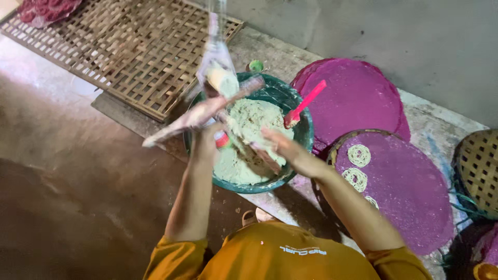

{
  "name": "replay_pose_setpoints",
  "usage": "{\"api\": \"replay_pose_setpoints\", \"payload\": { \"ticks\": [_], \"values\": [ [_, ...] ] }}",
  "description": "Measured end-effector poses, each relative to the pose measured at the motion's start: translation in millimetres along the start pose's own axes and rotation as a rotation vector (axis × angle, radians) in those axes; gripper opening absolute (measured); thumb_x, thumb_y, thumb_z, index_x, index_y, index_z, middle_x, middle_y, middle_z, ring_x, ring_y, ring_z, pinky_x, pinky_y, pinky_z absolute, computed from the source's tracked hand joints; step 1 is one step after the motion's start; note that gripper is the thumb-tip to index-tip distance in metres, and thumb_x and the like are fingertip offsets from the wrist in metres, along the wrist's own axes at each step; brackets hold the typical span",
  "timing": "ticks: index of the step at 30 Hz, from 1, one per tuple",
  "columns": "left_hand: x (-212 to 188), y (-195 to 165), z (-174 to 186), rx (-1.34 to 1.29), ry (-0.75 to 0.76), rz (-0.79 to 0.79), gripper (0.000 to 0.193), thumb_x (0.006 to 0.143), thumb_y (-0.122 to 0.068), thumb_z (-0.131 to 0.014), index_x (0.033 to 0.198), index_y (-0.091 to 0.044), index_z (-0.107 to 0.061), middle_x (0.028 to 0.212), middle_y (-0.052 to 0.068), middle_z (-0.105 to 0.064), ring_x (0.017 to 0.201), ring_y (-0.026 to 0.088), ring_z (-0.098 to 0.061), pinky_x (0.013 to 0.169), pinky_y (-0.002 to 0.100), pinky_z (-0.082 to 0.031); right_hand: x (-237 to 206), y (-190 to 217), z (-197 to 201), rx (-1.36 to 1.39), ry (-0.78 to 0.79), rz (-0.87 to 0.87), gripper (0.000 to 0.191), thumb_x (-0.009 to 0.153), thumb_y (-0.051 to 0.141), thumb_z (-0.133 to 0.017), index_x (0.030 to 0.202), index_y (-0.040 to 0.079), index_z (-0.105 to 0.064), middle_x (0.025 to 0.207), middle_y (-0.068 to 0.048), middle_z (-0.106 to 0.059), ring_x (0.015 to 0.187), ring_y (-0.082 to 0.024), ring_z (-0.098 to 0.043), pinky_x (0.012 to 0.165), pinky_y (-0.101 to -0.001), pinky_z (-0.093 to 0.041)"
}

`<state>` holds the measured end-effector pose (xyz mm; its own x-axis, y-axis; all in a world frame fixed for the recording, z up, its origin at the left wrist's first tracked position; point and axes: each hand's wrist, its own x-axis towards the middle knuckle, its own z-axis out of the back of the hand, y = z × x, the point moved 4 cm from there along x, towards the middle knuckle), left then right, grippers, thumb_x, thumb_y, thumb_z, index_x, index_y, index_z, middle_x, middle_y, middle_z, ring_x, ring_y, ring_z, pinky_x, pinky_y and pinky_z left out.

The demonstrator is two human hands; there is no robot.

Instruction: The person uses a manual dough press to form small circular dough pieces and places them in spiral patterns on purple trays. They repeatedly load dough into the press, squeeze it shut, and release the shaped dough onto the trays.

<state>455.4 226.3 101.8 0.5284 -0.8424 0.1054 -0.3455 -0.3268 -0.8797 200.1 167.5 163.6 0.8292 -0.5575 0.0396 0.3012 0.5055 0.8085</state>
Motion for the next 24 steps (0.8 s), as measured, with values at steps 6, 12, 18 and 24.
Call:
{"api": "replay_pose_setpoints", "payload": {
  "ticks": [6, 12, 18, 24],
  "values": [
    [-140.1, 59.3, -140.1, -0.273, 0.471, 0.578, 0.053, 0.073, 0.003, -0.071, 0.125, -0.001, -0.063, 0.104, 0.01, -0.07, 0.088, 0.019, -0.068, 0.074, 0.034, -0.057, -75.3, 43.3, 68.8, 1.489, -0.016, 0.509, 0.104, 0.101, 0.059, -0.064, 0.17, 0.008, -0.004, 0.164, -0.02, -0.034, 0.139, -0.034, -0.055, 0.118, -0.0536, -0.045],
    [-192.9, 10.4, -243.0, 0.377, 0.961, -0.125, 0.059, 0.081, -0.016, -0.082, 0.13, 0.001, -0.054, 0.115, 0.015, -0.065, 0.103, 0.023, -0.064, 0.087, 0.037, -0.053, -219.8, 63.1, 154.8, 0.803, -0.382, 0.521, 0.071, 0.104, 0.038, -0.069, 0.163, 0.029, -0.03, 0.166, -0.023, -0.038, 0.122, -0.046, -0.064, 0.089, -0.0499, -0.062],
    [-258.1, 18.7, -315.4, 0.602, 1.157, 0.15, 0.041, 0.083, -0.026, -0.081, 0.118, -0.007, -0.067, 0.105, 0.007, -0.073, 0.095, 0.017, -0.071, 0.081, 0.033, -0.057, -349.4, 74.0, 158.3, -0.381, -0.277, 0.767, 0.06, 0.103, 0.026, -0.055, 0.158, 0.033, -0.034, 0.147, -0.027, -0.055, 0.133, -0.049, -0.062, 0.104, -0.0461, -0.06],
    [-316.0, 71.7, -369.4, 0.533, 1.283, 0.225, 0.05, 0.08, -0.026, -0.08, 0.124, -0.009, -0.064, 0.116, 0.008, -0.071, 0.105, 0.02, -0.069, 0.089, 0.035, -0.055, -400.1, 40.4, 138.8, -0.254, -0.375, 0.483, 0.06, 0.109, 0.024, -0.055, 0.164, 0.025, -0.029, 0.155, -0.025, -0.054, 0.146, -0.042, -0.059, 0.117, -0.0524, -0.05]
  ]
}}
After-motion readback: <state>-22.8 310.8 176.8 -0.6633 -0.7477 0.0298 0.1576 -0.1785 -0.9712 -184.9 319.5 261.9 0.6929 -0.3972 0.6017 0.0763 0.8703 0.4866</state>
